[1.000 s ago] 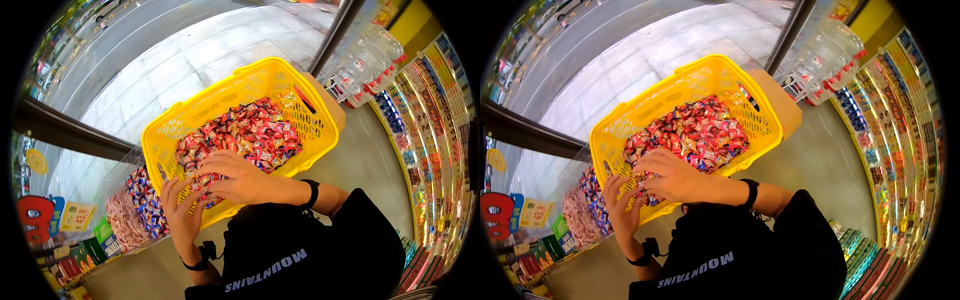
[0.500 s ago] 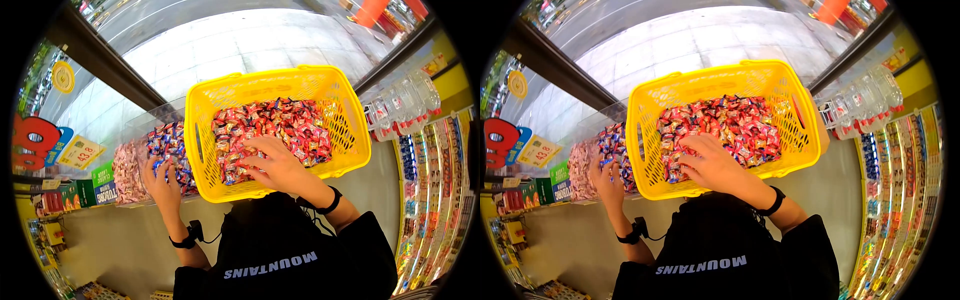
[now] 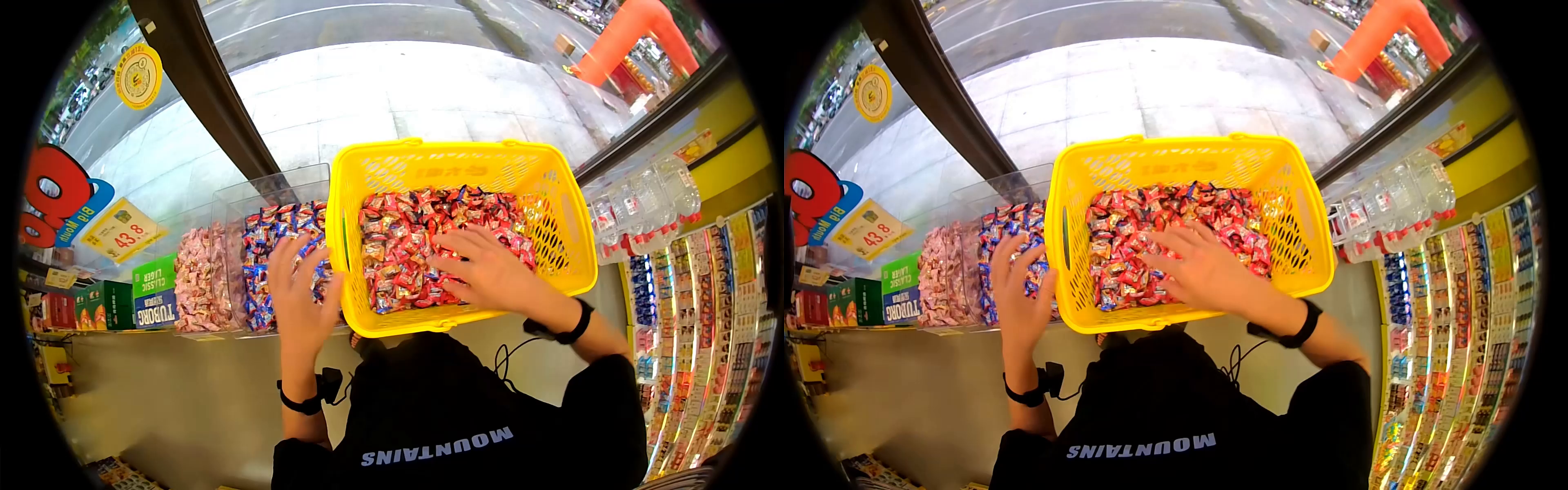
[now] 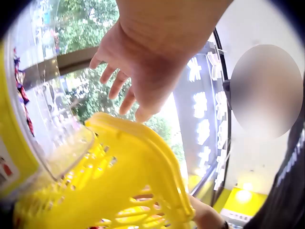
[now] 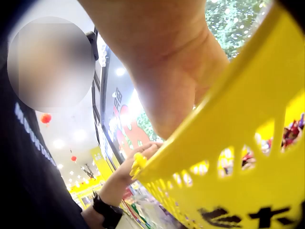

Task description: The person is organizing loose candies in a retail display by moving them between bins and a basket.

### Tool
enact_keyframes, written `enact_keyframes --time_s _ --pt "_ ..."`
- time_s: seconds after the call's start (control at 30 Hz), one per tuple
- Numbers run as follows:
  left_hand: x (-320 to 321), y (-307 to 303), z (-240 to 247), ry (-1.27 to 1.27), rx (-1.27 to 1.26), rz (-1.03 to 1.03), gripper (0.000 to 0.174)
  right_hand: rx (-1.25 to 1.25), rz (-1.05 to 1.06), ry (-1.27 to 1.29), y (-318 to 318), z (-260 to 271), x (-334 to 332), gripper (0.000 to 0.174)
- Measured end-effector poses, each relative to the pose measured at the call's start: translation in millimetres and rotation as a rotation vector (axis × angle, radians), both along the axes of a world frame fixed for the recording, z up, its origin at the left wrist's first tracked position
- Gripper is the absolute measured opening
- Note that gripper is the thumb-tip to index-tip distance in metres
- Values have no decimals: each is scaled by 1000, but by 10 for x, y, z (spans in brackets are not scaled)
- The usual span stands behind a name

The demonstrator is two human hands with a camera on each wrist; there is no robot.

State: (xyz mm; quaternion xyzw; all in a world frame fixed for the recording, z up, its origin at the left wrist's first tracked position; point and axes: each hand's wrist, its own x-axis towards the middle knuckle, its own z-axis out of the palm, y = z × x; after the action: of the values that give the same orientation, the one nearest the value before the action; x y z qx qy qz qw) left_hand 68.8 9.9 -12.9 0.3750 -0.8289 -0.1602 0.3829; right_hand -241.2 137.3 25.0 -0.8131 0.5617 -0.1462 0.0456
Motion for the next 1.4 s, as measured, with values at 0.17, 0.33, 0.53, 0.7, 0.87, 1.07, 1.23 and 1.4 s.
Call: enact_keyframes --time_s 0.17,0.33,0.53,0.7,0.87,1.07,1.23,1.4 --pt "-459 127 119 -8 20 -235 42 254 18 80 -385 39 -530 52" --pt "-643 133 20 -115 -19 -284 45 529 -89 282 -886 -349 -910 66" --pt "-603 145 25 -143 -53 -272 41 594 -162 416 -1208 -852 -1013 68" --pt "-610 145 -4 -115 -25 -259 38 609 -86 359 -1296 -798 -1023 67" --pt "-597 162 57 -151 -26 -267 46 546 69 84 -1114 -305 -869 69" --pt "-627 186 19 -23 -20 -166 55 595 182 -297 -578 479 -273 69" --pt "-592 190 -43 29 -101 -191 37 636 173 -481 -250 525 67 70" --pt "-581 244 18 51 -163 -196 35 455 24 -464 4 362 233 68"
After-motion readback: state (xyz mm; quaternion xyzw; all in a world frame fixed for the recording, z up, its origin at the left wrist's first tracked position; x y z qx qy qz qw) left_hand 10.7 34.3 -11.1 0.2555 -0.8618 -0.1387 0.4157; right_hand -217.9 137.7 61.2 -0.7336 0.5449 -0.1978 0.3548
